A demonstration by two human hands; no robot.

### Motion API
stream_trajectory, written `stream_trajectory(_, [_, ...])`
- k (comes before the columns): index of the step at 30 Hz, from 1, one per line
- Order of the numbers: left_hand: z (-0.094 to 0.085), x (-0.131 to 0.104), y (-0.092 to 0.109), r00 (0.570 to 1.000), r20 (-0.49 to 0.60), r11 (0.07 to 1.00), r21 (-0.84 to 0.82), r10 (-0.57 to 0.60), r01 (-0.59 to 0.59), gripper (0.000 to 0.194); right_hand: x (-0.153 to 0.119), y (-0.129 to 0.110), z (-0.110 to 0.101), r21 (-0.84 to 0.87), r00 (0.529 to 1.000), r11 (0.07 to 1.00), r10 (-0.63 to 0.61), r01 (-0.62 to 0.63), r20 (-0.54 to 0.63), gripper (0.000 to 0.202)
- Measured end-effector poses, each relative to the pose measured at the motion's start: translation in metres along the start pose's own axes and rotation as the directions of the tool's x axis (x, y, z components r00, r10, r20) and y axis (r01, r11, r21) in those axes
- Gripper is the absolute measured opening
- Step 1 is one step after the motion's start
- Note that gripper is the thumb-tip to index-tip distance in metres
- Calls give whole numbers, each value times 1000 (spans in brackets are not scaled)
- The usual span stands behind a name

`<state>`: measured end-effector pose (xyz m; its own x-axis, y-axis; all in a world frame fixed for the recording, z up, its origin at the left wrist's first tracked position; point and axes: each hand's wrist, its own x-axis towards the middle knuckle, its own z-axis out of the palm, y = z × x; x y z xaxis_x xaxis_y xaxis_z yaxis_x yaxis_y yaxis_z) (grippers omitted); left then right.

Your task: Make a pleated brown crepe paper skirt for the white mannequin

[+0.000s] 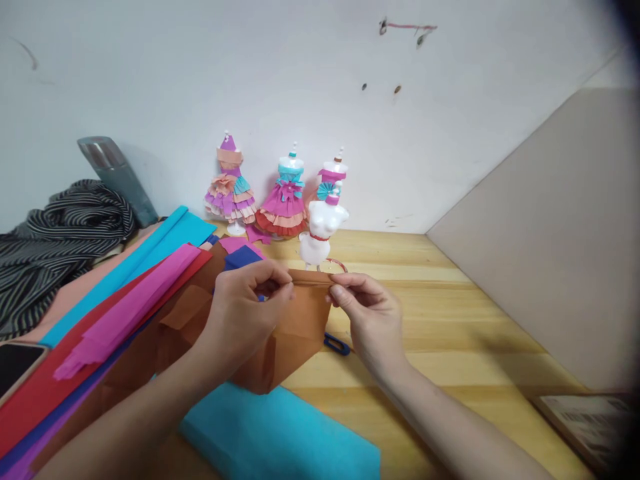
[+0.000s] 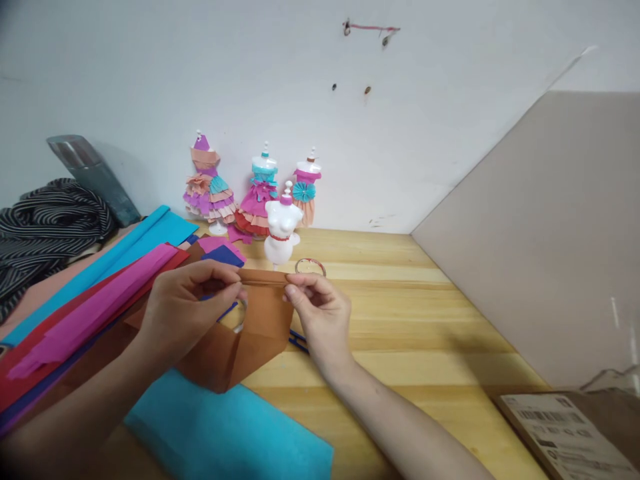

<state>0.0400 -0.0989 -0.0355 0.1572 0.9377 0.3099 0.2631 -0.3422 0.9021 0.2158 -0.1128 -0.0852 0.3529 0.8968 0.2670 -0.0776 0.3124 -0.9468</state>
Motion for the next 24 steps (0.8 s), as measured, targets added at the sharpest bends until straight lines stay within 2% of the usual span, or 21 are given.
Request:
stream_trajectory(4, [-1,-2,1,996,16,991,105,82,-83,12,2,-1,-1,-84,992,989,-124,124,5,4])
stream_trajectory(8, [-2,-3,0,993,20,983,135,119,-121,13,3,-2,-4,-261,959,923,-279,282,50,6])
stream_trajectory(13, [-2,-1,0,992,-20,986,109,126,-123,12,-2,-4,-6,-328,866,802,-472,500,166,13])
stream_trajectory(18, [0,-1,0,991,-69,993,55,112,-108,7,-2,-3,-5,-346,808,732,-552,587,204,17])
stream_trajectory(22, [0,0,-1,985,-102,990,46,140,-136,8,0,-1,-6,-329,711,634,-664,700,231,23])
stream_trajectory(24, [-2,1,-2,979,-106,983,68,175,-168,10,0,0,-6,-325,679,601,-691,730,247,26])
